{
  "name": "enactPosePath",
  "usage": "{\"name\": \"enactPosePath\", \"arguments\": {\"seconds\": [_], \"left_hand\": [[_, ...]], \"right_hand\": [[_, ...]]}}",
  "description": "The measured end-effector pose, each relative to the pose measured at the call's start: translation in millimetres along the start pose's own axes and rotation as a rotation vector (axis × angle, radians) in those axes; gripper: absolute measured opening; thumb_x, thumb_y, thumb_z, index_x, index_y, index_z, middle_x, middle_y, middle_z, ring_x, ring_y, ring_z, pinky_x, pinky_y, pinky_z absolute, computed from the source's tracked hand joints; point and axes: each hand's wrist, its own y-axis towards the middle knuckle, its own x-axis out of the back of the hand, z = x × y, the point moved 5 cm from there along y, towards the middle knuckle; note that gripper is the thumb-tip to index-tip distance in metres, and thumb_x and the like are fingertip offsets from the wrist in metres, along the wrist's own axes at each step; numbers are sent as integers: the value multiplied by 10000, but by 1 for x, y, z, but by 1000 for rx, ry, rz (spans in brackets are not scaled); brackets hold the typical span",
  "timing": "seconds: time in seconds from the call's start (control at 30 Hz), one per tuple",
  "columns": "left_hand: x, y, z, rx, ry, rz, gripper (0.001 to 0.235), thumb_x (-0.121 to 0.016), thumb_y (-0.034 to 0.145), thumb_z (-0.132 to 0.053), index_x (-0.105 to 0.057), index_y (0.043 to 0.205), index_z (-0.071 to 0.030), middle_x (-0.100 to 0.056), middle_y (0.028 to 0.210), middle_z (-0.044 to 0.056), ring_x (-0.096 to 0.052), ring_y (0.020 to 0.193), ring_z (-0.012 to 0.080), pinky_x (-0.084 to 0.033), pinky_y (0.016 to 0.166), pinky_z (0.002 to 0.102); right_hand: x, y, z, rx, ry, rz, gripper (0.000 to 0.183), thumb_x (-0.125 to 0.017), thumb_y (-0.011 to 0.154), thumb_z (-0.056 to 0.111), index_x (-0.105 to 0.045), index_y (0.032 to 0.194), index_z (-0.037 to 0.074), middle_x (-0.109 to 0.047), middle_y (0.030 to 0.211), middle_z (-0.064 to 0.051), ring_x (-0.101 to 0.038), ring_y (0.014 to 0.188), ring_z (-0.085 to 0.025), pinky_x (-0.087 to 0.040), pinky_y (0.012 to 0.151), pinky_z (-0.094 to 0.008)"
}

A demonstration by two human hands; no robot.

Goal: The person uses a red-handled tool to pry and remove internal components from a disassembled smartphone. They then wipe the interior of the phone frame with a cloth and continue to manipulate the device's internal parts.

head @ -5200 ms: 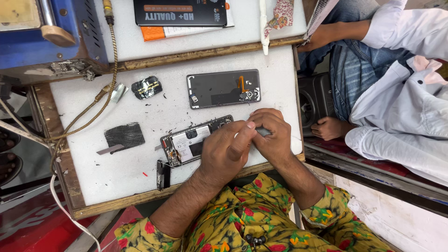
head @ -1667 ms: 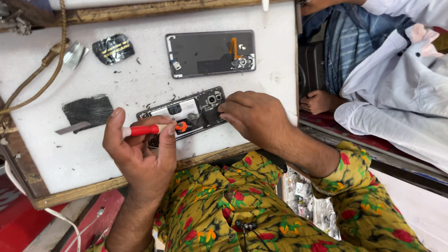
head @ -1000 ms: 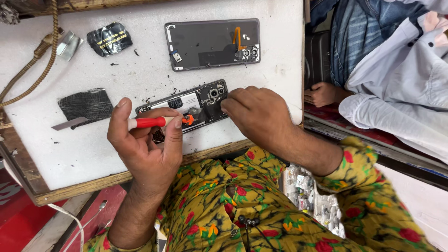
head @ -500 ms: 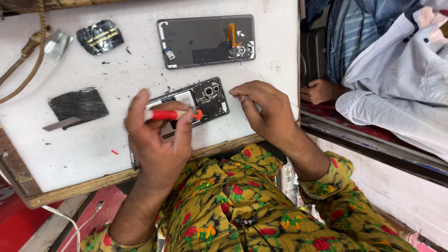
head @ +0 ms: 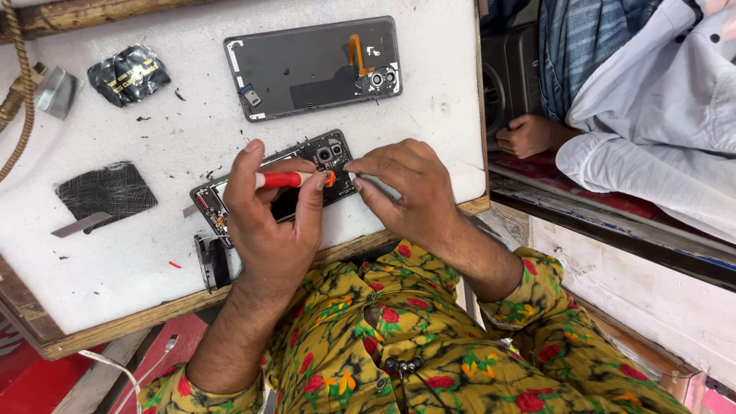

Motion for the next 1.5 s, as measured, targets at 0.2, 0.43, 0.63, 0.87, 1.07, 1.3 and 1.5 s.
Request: {"name": "enactPosePath", "arguments": {"seconds": [0.2,0.43,0.63,0.87,1.07,1.3,1.5], "left_hand": [[0,-2,-6,97,-120,13,718,-718,1067,64,-215,1561,-72,-663,1108,141,-742,988,192,-633,870,279],[-8,1,-10,61,-128,24,716,-708,1056,66,-216,1553,-87,-629,1119,196,-742,1003,208,-658,888,299],[-12,1,-24,-191,36,41,761,-774,995,41,-223,1496,-115,-715,1066,156,-765,951,262,-628,756,311],[-12,5,-37,-350,124,45,710,-797,975,11,-280,1452,-88,-702,1028,163,-768,915,292,-655,762,375],[-16,7,-43,-388,143,58,673,-798,976,6,-308,1426,-97,-696,1020,136,-756,913,295,-642,760,389],[-5,16,-48,-282,268,45,600,-786,920,1,-357,1320,-124,-713,970,148,-751,841,287,-629,702,372],[17,10,-16,-130,111,-96,622,-683,1136,30,-178,1482,-76,-693,1102,214,-748,967,257,-634,842,300]], "right_hand": [[-2,-2,-2,39,18,3,257,-860,870,201,-760,1101,149,-715,1011,13,-642,942,-170,-421,813,-360],[-7,-7,-14,-20,71,7,135,-852,887,218,-758,955,147,-714,956,47,-644,916,-136,-437,806,-348],[-8,-10,-18,-34,57,11,149,-849,864,190,-725,926,137,-702,952,18,-659,943,-170,-468,843,-363],[-11,-12,-19,-33,48,-1,189,-870,840,179,-703,907,122,-695,937,5,-663,942,-177,-497,861,-362],[-11,-13,-21,-46,23,-18,203,-879,805,155,-706,908,129,-698,942,6,-667,944,-181,-500,863,-361],[0,0,-1,11,78,-36,533,-885,777,239,-676,1249,105,-698,1088,-67,-660,954,-228,-491,892,-373],[12,13,-18,-353,1021,-17,491,-748,971,215,-594,1429,130,-688,1314,-99,-681,1074,-183,-565,964,-315]]}}
